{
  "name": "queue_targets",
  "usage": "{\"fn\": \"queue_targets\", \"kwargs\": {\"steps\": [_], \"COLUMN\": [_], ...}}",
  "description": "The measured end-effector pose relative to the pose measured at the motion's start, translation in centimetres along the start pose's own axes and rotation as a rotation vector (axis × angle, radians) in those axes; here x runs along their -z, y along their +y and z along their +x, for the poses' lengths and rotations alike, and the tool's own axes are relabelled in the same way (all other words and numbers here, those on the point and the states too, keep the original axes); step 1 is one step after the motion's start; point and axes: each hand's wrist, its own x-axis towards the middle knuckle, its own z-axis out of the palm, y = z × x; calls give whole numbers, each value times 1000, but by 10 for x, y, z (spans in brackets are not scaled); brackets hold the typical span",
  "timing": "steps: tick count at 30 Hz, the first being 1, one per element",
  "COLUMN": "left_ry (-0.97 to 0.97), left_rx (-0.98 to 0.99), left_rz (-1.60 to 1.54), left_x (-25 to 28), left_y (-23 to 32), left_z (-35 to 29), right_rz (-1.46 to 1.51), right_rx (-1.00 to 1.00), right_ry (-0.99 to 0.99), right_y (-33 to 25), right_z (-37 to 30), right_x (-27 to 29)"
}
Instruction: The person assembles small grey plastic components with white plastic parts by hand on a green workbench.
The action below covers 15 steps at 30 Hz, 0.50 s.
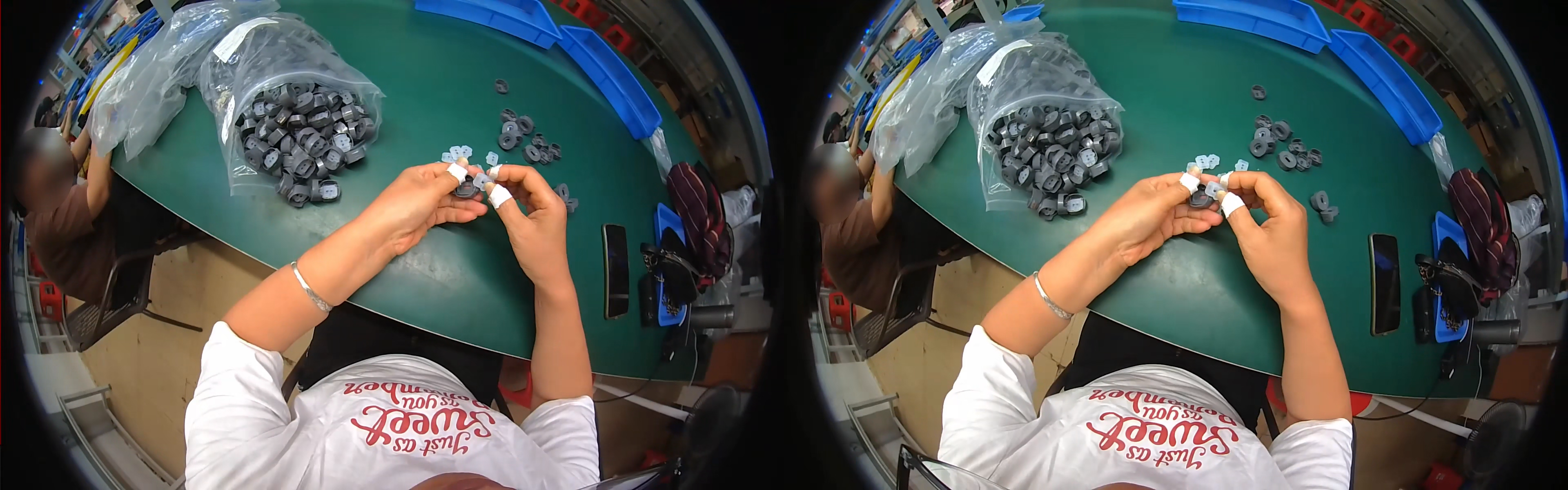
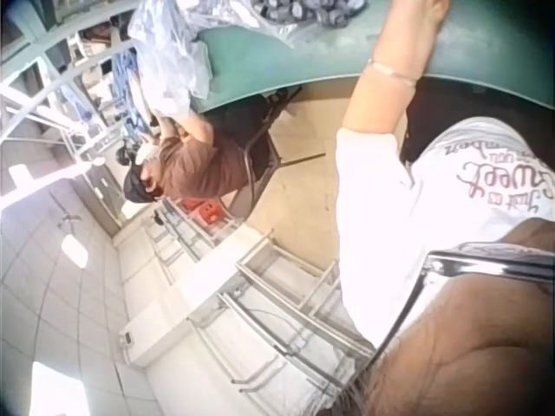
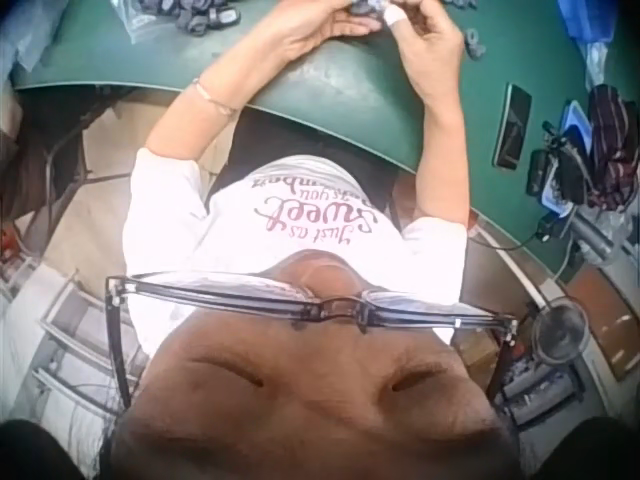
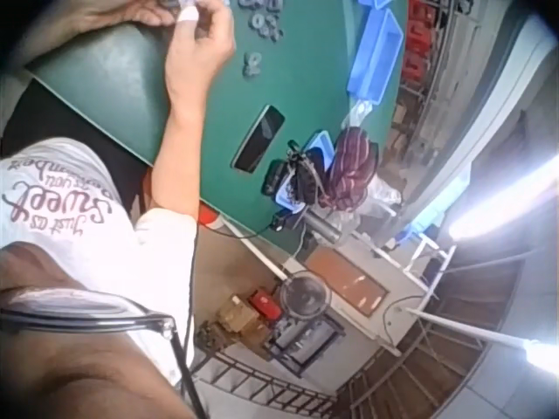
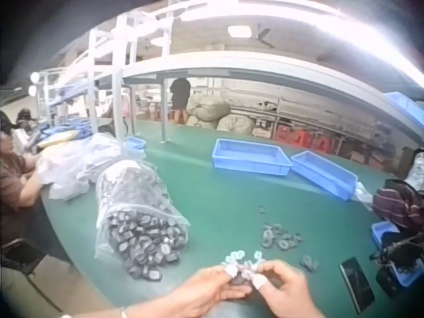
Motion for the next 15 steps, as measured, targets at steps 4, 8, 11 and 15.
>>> {"fn": "queue_targets", "kwargs": {"steps": [4, 8, 11, 15], "left_ry": [-79, -80, 72, 72], "left_rx": [-16, -61, -153, -233], "left_rz": [86, 44, -52, 161], "left_x": [9, 3, -7, -8], "left_y": [-2, -1, 0, 3], "left_z": [2, 1, -3, -6], "right_rz": [71, 183, 200, 240], "right_rx": [-3, -29, -29, -40], "right_ry": [44, 94, 52, 36], "right_y": [2, 0, -6, -2], "right_z": [2, 2, -1, -4], "right_x": [2, 1, 3, -4]}}
